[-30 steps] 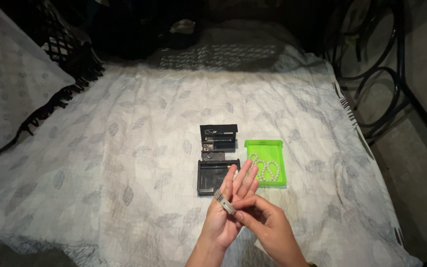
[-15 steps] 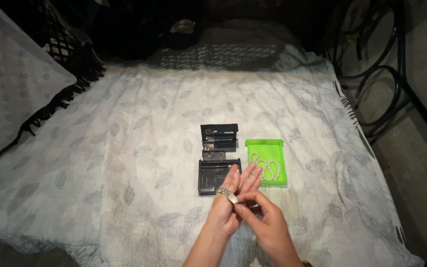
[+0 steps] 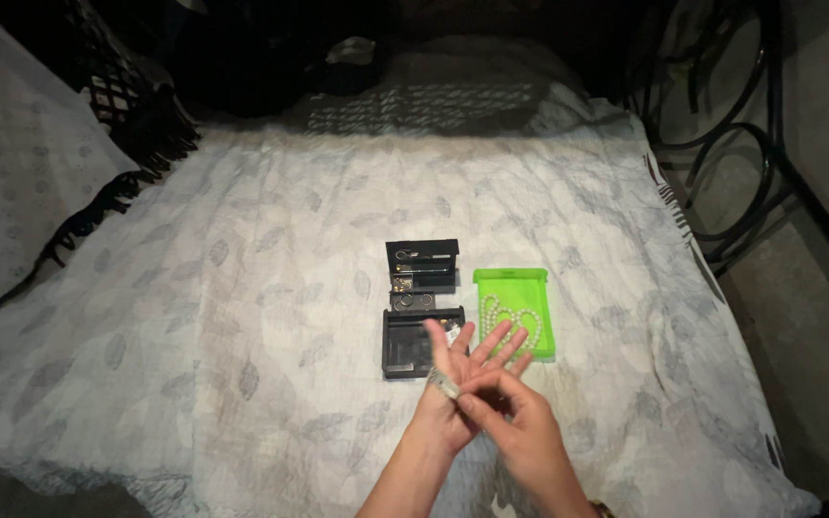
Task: The person sits on a bed with a jewelry box and a green pouch of pearl necklaces. They put a metal watch on their wrist, put rings on their fingers, and put on a bracelet, then take the items off and place them back into the jewelry box.
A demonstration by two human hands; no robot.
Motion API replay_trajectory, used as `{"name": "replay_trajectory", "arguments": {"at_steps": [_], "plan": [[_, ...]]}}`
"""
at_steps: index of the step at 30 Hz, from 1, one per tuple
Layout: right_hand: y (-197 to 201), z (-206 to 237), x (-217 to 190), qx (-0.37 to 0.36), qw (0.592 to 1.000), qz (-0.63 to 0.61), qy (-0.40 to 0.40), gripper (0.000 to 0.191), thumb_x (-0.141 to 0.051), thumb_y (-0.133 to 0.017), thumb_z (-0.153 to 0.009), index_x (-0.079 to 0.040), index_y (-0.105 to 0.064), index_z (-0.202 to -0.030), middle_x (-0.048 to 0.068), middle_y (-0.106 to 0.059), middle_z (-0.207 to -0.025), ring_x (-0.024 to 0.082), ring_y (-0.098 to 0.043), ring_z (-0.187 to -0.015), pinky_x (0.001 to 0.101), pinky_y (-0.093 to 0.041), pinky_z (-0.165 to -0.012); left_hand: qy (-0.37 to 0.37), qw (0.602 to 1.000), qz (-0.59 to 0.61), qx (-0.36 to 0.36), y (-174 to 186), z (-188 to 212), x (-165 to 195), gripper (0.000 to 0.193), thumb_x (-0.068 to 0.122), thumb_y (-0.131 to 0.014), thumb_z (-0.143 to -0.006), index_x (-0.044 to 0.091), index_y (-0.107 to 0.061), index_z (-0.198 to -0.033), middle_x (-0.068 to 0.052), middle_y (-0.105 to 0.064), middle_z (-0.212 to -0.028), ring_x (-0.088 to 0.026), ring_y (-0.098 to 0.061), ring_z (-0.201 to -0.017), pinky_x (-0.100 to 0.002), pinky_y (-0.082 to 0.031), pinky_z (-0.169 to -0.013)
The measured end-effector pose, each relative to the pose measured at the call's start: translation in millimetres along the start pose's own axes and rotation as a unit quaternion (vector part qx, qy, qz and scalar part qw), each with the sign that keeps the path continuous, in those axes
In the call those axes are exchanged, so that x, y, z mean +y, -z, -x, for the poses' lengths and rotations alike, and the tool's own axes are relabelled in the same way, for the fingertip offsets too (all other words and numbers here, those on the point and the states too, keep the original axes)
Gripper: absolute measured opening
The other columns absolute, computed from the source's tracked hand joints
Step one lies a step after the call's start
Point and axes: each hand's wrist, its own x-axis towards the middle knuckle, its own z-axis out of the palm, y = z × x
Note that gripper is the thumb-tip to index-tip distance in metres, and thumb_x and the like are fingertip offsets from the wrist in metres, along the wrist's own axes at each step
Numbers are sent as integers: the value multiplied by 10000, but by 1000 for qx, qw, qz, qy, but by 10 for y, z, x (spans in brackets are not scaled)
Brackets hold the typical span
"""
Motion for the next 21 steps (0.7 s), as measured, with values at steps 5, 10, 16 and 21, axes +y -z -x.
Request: {"name": "replay_trajectory", "arguments": {"at_steps": [5, 10, 16, 21], "plan": [[3, 16, 23, -17, 999, 30, 9, 103, -81, -746, -872, -6, -737, -941, 39, -763, -833, 106, -684, -776, 252, -529, -730, -4, 996, 10, -84, 68, 25, 23, 1042, 785, -490, -796, 204, -123, -1579, -180, -334, -1603, -339, -334, -1457, -612, -380, -1116], [-9, 24, 1, -29, 1000, 8, -8, 105, -74, -741, -877, 8, -731, -942, 44, -747, -824, 102, -671, -761, 254, -535, -719, -119, 982, -111, -98, 160, -117, 11, 874, 511, -619, -904, 198, -168, -1584, -135, -299, -1653, -294, -329, -1515, -558, -363, -1205], [14, 20, 2, -35, 999, 3, -25, 107, -73, -737, -878, 14, -728, -939, 51, -747, -819, 106, -679, -760, 261, -554, -714, -77, 983, 147, -75, 147, -220, -11, 880, 683, -504, -878, 78, -320, -1490, -265, -371, -1581, -424, -393, -1438, -608, -350, -1147], [13, 50, 15, -65, 997, 11, -36, 104, -74, -738, -874, 7, -738, -939, 44, -763, -851, 100, -683, -792, 268, -568, -745, -26, 966, 161, -199, 193, -237, 67, 761, 726, -454, -919, 70, -447, -1305, -268, -416, -1548, -430, -379, -1445, -629, -316, -1166]]}}
